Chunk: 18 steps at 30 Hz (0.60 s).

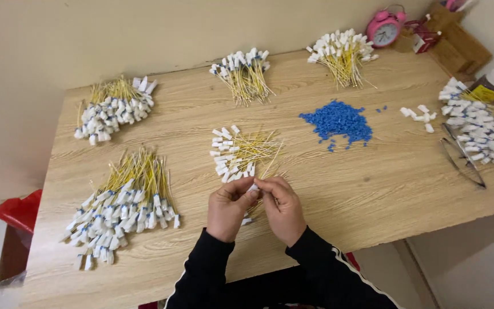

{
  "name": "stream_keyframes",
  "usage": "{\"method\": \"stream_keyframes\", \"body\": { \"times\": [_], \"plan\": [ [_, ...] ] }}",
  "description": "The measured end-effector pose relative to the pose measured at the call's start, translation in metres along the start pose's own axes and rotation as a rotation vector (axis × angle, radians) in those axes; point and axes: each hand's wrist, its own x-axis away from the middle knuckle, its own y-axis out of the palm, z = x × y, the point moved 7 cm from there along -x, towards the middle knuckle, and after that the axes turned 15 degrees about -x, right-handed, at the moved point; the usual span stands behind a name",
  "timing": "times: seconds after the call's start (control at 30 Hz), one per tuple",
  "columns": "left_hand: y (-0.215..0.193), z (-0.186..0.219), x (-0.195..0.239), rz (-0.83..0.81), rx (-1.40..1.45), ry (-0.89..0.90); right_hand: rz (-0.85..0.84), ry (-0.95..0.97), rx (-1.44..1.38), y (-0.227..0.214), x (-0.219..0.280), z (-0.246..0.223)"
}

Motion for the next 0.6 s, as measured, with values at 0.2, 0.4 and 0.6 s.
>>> {"method": "stream_keyframes", "body": {
  "times": [0.2, 0.4, 0.6],
  "plan": [
    [-0.010, -0.002, -0.018, -0.013, -0.303, 0.171, 0.091, 0.126, 0.128, -0.052, -0.019, 0.048],
    [-0.028, 0.009, 0.001, 0.012, -0.766, 0.280, 0.215, 0.623, 0.838, -0.173, -0.059, 0.157],
    [-0.045, 0.000, -0.001, 0.042, -0.881, 0.403, 0.118, 0.746, 1.010, -0.168, -0.089, 0.158]
  ]
}}
